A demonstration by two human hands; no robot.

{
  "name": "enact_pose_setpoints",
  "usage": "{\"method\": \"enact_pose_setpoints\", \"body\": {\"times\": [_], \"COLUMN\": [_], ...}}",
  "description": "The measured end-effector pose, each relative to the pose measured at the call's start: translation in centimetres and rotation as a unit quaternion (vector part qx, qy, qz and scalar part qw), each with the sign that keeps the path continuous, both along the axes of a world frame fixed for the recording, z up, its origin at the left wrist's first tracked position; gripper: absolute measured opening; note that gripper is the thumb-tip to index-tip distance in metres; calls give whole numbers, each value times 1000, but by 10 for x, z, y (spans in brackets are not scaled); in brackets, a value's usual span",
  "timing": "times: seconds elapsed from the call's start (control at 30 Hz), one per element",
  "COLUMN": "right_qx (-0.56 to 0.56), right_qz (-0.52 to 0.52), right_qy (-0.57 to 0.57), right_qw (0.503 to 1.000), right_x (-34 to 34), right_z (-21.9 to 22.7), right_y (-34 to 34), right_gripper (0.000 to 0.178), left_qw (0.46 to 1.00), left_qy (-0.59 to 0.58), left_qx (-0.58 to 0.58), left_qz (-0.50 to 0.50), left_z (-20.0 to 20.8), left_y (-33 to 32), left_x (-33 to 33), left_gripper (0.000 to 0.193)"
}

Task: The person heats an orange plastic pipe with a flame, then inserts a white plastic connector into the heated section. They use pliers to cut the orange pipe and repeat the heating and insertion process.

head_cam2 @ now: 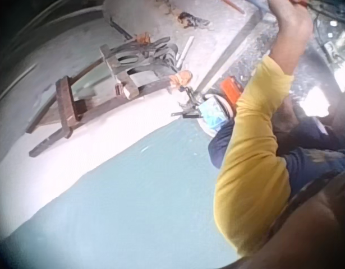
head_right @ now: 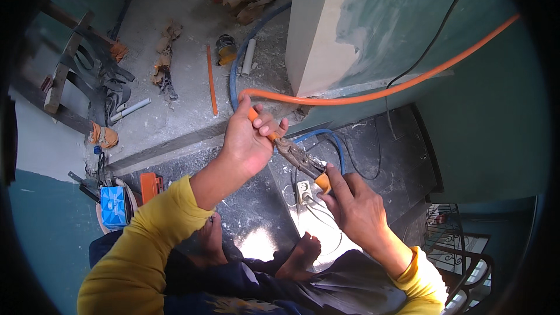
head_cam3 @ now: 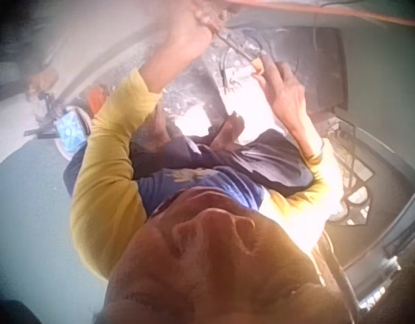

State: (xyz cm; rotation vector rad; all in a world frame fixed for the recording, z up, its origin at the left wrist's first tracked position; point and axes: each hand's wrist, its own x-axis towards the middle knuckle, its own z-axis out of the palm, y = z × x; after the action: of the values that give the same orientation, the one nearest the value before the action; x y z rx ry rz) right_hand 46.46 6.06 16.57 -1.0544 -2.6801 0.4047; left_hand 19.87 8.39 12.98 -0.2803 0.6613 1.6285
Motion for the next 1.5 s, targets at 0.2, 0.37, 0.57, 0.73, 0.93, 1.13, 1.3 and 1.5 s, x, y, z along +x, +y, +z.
{"method": "enact_pose_setpoints", "body": {"times": [0.2, 0.37, 0.57, 0.73, 0.93, 1.13, 1.3, 1.5], "right_qx": [-703, -585, 225, -52, -637, 126, -77, -656], "right_qz": [-137, -80, 42, -29, -176, 10, -5, -203], "right_qy": [247, 270, -18, 23, 242, -20, 98, 264], "right_qw": [652, 760, 973, 998, 711, 992, 992, 677], "right_x": [16, 9, 3, 15, 14, 13, 21, 21], "right_z": [-17, -18, -6, -6, -1, -10, -27, -21], "right_y": [10, 16, 11, 8, 6, 11, 4, 1], "right_gripper": [50, 54, 73, 60, 53, 54, 41, 62], "left_qw": [993, 993, 989, 972, 976, 987, 978, 977], "left_qy": [36, 57, 9, 45, 20, 33, 23, 32], "left_qx": [116, 72, 94, 224, 217, 142, 203, 213], "left_qz": [10, 72, 116, 43, 0, 68, 36, 2], "left_z": [-21, -25, -22, -22, -39, -29, -30, -40], "left_y": [-3, 5, 6, 3, 6, 6, 4, 14], "left_x": [6, 15, 18, 16, 13, 21, 18, 16], "left_gripper": [40, 40, 37, 37, 39, 39, 41, 44]}}
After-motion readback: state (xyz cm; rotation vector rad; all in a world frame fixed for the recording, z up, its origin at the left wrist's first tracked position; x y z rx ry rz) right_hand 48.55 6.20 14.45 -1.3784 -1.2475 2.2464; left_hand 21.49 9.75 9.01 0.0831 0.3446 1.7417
